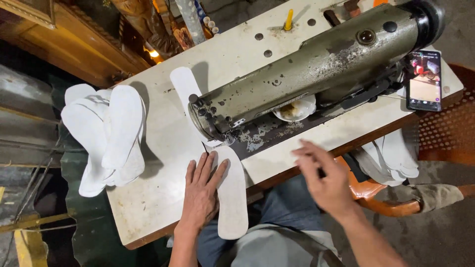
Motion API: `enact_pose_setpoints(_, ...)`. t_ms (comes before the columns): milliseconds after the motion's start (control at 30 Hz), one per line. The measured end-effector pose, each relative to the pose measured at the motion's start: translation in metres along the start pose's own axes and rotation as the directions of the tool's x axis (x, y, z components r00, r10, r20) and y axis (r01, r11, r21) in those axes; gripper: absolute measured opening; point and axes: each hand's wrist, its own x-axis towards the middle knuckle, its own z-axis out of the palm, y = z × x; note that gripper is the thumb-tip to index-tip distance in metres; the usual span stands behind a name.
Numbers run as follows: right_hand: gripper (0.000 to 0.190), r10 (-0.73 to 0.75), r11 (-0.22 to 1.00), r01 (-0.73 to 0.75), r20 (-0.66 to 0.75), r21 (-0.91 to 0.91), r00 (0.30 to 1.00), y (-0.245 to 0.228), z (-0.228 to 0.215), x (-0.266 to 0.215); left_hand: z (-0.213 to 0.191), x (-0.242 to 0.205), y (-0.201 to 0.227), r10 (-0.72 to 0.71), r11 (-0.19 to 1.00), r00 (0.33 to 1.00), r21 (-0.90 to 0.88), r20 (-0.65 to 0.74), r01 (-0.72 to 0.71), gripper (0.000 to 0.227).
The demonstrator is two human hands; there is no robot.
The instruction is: The person uses a sewing machine to stitch white slipper soles. They guide the soles under the needle, adjust the machine's wheel, and handle a small bowl of liquid near the needle area while continuing the sewing process.
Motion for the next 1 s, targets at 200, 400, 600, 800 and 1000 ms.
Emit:
enact_pose_setpoints(200, 0.023, -0.224, 0.973, 0.209, -0.160, -0.102, 0.962, 0.013, -0.043, 0.034, 0.003, -0.011, -0.008, -0.013, 1.000, 1.000, 0.018, 0.006, 0.013, 0.098)
enact_pose_setpoints(400, 0.024, -0.577, 0.729, 0.391, -0.198, -0.562, 0.793, 0.012, -0.117, 0.096, -0.008, -0.027, -0.017, -0.060, 0.996, 0.995, 0.074, 0.075, 0.054, 0.097)
enact_pose_setpoints(600, 0.046, -0.305, 0.752, 0.036, -0.300, -0.658, 0.904, 0.007, -0.170, 0.203, 0.027, -0.050, -0.040, -0.120, 0.944, 0.991, 0.304, -0.052, 0.130, 0.090)
enact_pose_setpoints(800, 0.054, 0.202, 0.715, -0.231, -0.122, -0.660, 0.972, 0.024, -0.177, 0.259, 0.100, -0.037, -0.206, 0.690, 0.723, 0.462, 0.574, -0.558, -0.386, 0.024)
enact_pose_setpoints(1000, 0.048, 0.516, 0.653, -0.497, -0.145, -0.571, 0.844, 0.012, -0.183, 0.279, 0.095, -0.047, -0.152, -0.188, 0.934, 0.960, 0.266, -0.206, 0.240, 0.072)
